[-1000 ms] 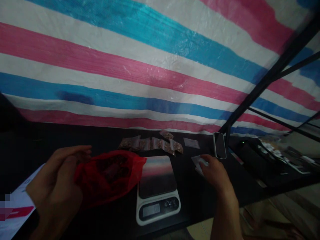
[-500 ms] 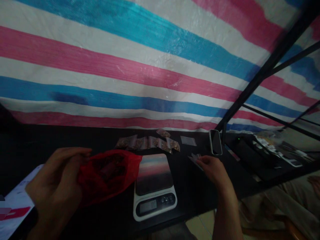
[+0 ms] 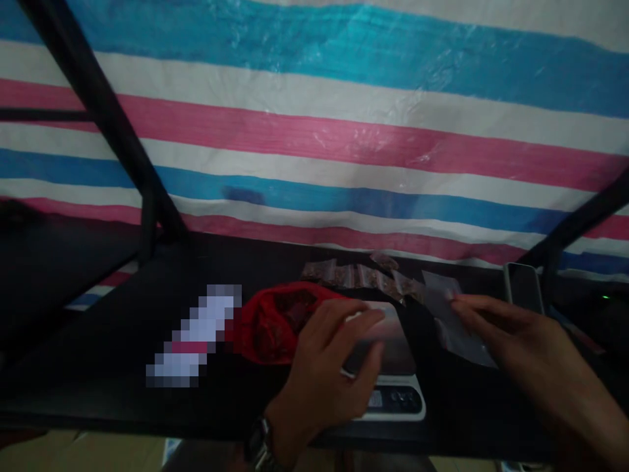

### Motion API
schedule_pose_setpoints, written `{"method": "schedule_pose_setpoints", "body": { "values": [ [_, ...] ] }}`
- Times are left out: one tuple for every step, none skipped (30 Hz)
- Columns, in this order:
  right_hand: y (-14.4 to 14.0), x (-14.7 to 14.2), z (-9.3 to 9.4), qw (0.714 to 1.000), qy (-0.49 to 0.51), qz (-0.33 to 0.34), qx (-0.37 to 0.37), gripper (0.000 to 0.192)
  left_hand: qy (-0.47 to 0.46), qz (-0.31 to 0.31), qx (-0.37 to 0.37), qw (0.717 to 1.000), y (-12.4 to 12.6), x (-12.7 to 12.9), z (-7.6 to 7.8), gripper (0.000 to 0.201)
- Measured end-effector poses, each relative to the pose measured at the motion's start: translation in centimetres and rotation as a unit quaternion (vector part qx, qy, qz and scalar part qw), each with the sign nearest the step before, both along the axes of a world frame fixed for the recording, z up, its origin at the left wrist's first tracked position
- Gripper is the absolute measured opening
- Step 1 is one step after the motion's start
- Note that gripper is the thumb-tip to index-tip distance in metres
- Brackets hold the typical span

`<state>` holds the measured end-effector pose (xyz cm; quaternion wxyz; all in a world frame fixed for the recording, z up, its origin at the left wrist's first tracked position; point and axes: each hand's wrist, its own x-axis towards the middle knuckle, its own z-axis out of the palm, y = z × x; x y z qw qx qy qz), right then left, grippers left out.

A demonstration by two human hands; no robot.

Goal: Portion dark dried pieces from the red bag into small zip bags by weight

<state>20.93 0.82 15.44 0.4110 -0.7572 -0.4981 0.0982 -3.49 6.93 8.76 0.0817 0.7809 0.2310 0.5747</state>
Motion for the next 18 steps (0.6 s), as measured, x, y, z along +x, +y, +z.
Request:
{"method": "schedule_pose_setpoints", "body": {
  "values": [
    [0.5,-1.7,0.4,0.998,0.049,0.042,0.011,0.041,0.032,0.001,-0.007,0.999,-0.3,0.4,-0.2,0.044],
    [1.0,-3.5,0.7,0.992,0.087,0.084,0.018,0.039,0.054,0.0,-0.014,0.998,-0.5,0.8,-0.4,0.058],
    [1.6,-5.1,0.8,0.985,0.119,0.125,0.019,0.037,0.066,0.002,-0.019,0.998,-0.5,1.0,-0.6,0.068],
    [2.2,-6.6,0.8,0.976,0.147,0.162,0.015,0.035,0.069,0.006,-0.026,0.997,-0.4,1.1,-0.8,0.073],
    [2.7,-7.8,0.8,0.966,0.176,0.19,0.012,0.035,0.065,0.014,-0.031,0.997,-0.2,1.0,-1.0,0.072],
    [3.2,-8.8,0.7,0.958,0.199,0.206,0.009,0.036,0.057,0.025,-0.032,0.998,0.1,0.8,-1.1,0.068],
    [3.6,-9.5,0.5,0.952,0.216,0.217,0.004,0.036,0.051,0.037,-0.029,0.998,0.5,0.5,-1.1,0.063],
    [3.9,-10.0,0.5,0.947,0.227,0.225,-0.002,0.036,0.046,0.046,-0.018,0.998,1.0,0.1,-1.0,0.058],
    [4.2,-10.2,0.4,0.945,0.231,0.233,-0.009,0.035,0.047,0.05,-0.004,0.998,1.4,-0.5,-0.9,0.053],
    [4.3,-10.4,0.4,0.942,0.231,0.242,-0.017,0.034,0.052,0.049,0.013,0.997,1.8,-1.0,-0.7,0.05],
    [4.4,-10.5,0.5,0.939,0.231,0.253,-0.025,0.032,0.057,0.043,0.028,0.997,2.1,-1.6,-0.5,0.049],
    [4.5,-10.6,0.5,0.936,0.232,0.263,-0.029,0.03,0.064,0.037,0.038,0.997,2.4,-2.1,-0.3,0.051],
    [4.6,-10.7,0.6,0.933,0.233,0.272,-0.031,0.028,0.072,0.03,0.045,0.996,2.6,-2.7,-0.1,0.054],
    [4.7,-10.8,0.7,0.931,0.234,0.28,-0.031,0.027,0.078,0.022,0.051,0.995,2.7,-3.1,0.1,0.059],
    [4.8,-10.9,0.8,0.928,0.235,0.286,-0.032,0.025,0.081,0.015,0.054,0.995,2.7,-3.6,0.3,0.063],
    [4.9,-11.1,0.8,0.926,0.235,0.293,-0.032,0.024,0.081,0.01,0.055,0.995,2.6,-3.9,0.4,0.066],
    [4.9,-11.2,0.8,0.924,0.235,0.299,-0.034,0.023,0.077,0.008,0.055,0.995,2.5,-4.3,0.5,0.067],
    [5.0,-11.4,0.8,0.923,0.235,0.303,-0.036,0.022,0.071,0.007,0.052,0.996,2.4,-4.6,0.5,0.066]
  ]
}}
